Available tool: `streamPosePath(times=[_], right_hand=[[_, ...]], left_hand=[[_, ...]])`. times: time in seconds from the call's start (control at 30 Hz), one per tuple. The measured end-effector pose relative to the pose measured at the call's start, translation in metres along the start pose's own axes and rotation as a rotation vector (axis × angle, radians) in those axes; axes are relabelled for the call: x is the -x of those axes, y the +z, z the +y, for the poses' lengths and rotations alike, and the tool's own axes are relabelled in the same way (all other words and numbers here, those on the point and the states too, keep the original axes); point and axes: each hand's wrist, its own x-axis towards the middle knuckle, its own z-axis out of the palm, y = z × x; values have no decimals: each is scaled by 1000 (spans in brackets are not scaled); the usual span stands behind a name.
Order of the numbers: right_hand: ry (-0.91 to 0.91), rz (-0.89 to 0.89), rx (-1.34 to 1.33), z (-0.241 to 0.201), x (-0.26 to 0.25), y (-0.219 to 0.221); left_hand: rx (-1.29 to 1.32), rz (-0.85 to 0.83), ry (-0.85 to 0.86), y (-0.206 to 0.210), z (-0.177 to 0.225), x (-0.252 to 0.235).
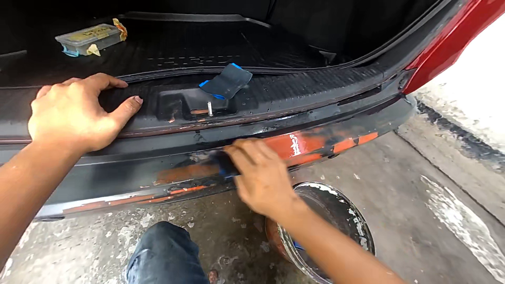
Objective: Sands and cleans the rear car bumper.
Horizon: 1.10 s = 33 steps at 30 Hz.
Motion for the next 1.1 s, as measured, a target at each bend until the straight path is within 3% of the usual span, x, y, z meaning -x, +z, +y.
streamPosePath(times=[0.07, 0.13, 0.23, 0.33, 0.43, 0.53, 0.6, 0.7, 0.8, 0.87, 1.0, 1.03, 1.1], right_hand=[[64, 78, 26, 50, 18, -12], [149, 207, 31, 72, 22, -15], [182, 191, 29, 11, 7, 3], [18, 87, -8, -32, -9, 14], [-69, 53, -22, 24, 4, -5], [50, 110, 29, 117, 32, -30], [97, 233, 44, 143, 37, -33], [168, 213, 21, 78, 22, -20], [2, 59, -16, 24, 10, -7], [-47, 22, -40, 50, 15, -16], [153, 76, 72, 145, 43, -51], [176, 116, 86, 148, 43, -52], [164, 117, 78, 114, 35, -44]], left_hand=[[2, 9, -2, 1, 0, 0], [6, 17, -11, 1, 1, -2], [9, 12, -9, 1, -1, 0], [37, 39, 51, 12, -16, -4], [160, 79, 125, 26, -29, -10], [255, 81, 130, 26, -25, -8], [267, 74, 123, 25, -22, -8], [262, 81, 126, 25, -24, -10], [262, 64, 119, 24, -22, -7], [255, 58, 130, 23, -22, -8], [86, 66, 65, 21, -26, -9], [44, 51, 30, 14, -19, -6], [13, 19, -19, 2, -4, 0]])
